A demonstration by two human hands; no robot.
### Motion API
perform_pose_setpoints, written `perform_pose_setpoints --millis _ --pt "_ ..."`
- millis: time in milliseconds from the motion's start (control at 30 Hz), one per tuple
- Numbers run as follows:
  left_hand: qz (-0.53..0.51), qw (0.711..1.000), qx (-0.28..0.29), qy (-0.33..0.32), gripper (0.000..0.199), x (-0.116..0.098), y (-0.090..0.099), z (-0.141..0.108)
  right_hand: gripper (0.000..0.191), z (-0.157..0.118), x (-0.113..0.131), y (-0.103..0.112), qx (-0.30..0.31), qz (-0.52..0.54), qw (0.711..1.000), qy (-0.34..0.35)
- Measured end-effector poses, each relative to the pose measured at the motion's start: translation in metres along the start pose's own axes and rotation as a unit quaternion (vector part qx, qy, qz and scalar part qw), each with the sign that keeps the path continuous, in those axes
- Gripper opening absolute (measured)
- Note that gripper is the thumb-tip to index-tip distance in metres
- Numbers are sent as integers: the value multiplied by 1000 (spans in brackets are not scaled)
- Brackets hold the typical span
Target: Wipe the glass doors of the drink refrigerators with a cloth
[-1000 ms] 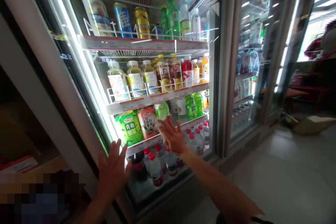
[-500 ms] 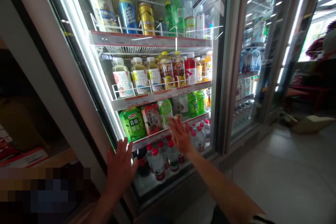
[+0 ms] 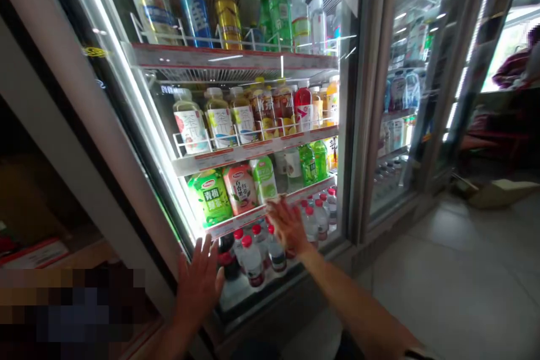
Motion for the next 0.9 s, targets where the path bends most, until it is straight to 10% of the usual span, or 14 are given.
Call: perform_pose_setpoints --millis 167,367,633,900 --pt "-56 998 -5 -11 70 -24 -10 5 58 -11 -47 10 -58 -23 982 -181" --pt "-62 997 -18 -32 72 -46 -18 25 57 -13 1 -2 40 22 997 60" --pt "-44 999 -25 -6 75 -33 -17 45 54 -26 -163 18 -83 -49 955 -279" --pt "-1 998 -50 31 74 -1 3 60 57 -15 -227 33 -161 -25 932 -324"
Point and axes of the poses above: each hand's wrist, its own z-axis towards the middle knuckle, its own y-axis out of the back of the hand, x = y × z, the point moved 4 cm from there along z, towards the middle knuckle, and after that the axes turned 2 degrees about y, right-handed, at the moved point
